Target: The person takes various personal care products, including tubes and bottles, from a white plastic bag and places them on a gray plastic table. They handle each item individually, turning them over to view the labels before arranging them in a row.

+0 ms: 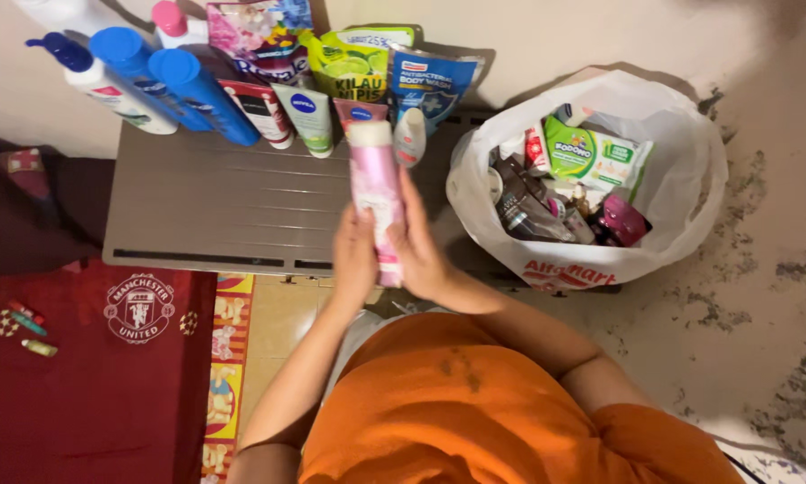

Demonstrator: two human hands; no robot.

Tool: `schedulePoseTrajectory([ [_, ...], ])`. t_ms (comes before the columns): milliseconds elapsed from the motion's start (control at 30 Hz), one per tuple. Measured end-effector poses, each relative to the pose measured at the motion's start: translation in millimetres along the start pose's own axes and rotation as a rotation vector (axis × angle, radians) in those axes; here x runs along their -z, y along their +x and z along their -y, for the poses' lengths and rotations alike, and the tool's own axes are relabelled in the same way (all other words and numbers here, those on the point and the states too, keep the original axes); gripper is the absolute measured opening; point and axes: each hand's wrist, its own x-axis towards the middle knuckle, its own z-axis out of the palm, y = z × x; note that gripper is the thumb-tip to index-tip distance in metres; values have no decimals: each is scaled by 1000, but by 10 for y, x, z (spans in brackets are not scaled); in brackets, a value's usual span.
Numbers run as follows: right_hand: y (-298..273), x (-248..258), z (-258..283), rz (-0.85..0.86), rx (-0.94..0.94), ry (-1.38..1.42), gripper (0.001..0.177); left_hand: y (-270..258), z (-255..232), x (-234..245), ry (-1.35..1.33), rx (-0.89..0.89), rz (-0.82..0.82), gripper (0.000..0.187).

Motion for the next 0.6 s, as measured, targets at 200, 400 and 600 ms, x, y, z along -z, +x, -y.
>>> schedulePoseTrajectory([
  [200, 434, 397, 135, -153, -324, 618, 37, -290, 274, -120, -134, 294, 347, 33],
  [400, 553, 465, 182, -93, -232, 775, 24, -342, -83, -240, 187, -9, 302, 56],
  [600, 629, 285, 287, -225, -41, 328, 46, -515, -77, -339, 216, -28, 245, 79],
])
